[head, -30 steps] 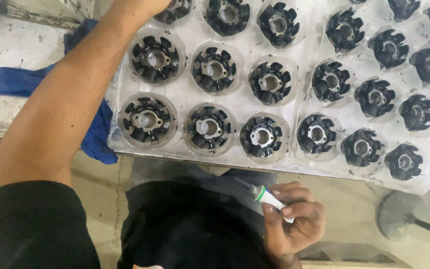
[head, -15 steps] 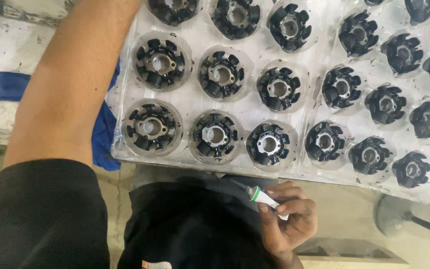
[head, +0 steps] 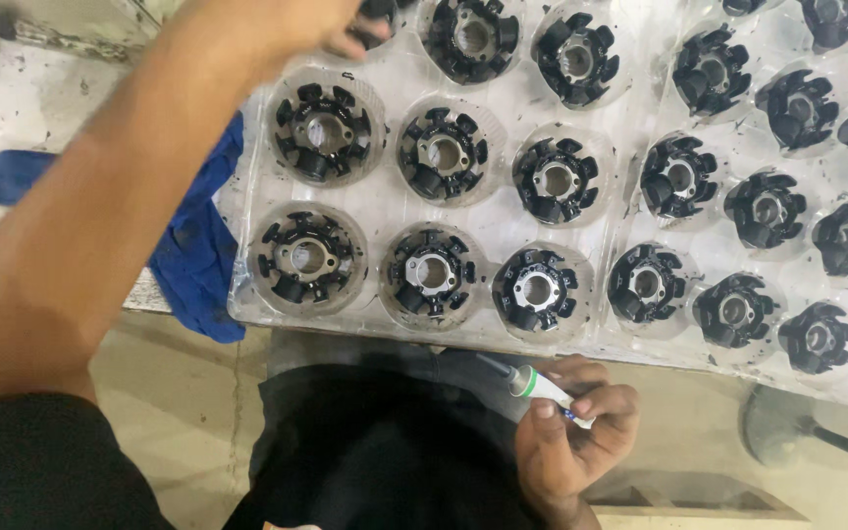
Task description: The person picks up a rotor component from a blister tray, holds it in one hand, and squeezes adhesive from a small tube onto its rubber pads, rotating the part to reach different spots. They then place the treated rotor back into the tray and repeat the process on the next component.
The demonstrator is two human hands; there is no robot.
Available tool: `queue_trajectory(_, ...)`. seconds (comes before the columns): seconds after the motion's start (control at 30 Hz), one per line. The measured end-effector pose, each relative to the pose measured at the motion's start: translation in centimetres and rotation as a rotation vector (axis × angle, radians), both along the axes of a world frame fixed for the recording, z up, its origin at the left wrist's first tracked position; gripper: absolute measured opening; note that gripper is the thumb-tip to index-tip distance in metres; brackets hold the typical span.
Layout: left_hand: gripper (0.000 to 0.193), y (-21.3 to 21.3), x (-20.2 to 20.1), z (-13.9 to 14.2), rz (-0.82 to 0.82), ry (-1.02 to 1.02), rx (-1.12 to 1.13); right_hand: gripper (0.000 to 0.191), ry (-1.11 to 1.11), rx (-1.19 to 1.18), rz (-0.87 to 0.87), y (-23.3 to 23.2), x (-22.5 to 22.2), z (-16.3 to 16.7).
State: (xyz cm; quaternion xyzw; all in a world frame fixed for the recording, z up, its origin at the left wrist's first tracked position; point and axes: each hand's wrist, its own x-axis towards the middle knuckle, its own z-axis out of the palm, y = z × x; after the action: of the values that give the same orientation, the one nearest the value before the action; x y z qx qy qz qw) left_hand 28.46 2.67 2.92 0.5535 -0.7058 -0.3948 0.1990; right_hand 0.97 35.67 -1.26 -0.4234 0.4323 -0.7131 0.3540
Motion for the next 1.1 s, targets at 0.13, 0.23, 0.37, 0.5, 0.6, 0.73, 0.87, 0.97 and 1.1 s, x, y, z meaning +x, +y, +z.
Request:
queue_trajectory(0.13,0.078,9.4,-0.6,0.9,-0.311,0.873,0.440,0.029,-0.056,-0.007,-0.018,-0.3,0.2,-0.3)
queue_trajectory(0.23,0.062,16.9,-2.3,1.6,-0.180,1.210,0.804,0.030,-0.125,-0.067,-0.062,-0.5,0.0,-0.3)
queue_trajectory(0.37,0.077,22.8,-3.4,3.7,-0.100,1.442,0.433,0.033,-0.176,-0.079,-0.107,-0.8,-0.3,-0.1)
queue_trajectory(0.5,0.090,23.1,-7.0,1.8,0.075,1.792,0.252,0.038,-0.123,-0.063,-0.049,-0.7,0.0,0.2)
queue_trajectory(0.6,0.086,23.7,-7.9,0.2,0.165,1.978,0.358,0.038,-0.005,-0.074,-0.080,-0.1,0.7,0.4)
queue_trajectory(0.73,0.084,24.2,-7.8,0.0,0.174,1.980,0.378,0.037,0.112,-0.096,-0.161,0.6,1.5,0.6)
queue_trajectory(0.87,0.064,24.8,-8.2,0.8,0.110,1.753,0.226,0.036,0.196,-0.147,-0.192,1.0,1.8,0.4)
queue_trajectory(0.97,0.051,25.7,-8.6,0.7,0.164,1.550,0.054,0.036,0.268,-0.207,-0.198,1.0,1.8,0.1)
queue_trajectory(1.1,0.045,26.7,-8.4,0.0,0.069,1.317,-0.237,0.027,0.564,-0.357,-0.241,0.9,1.3,-0.1)
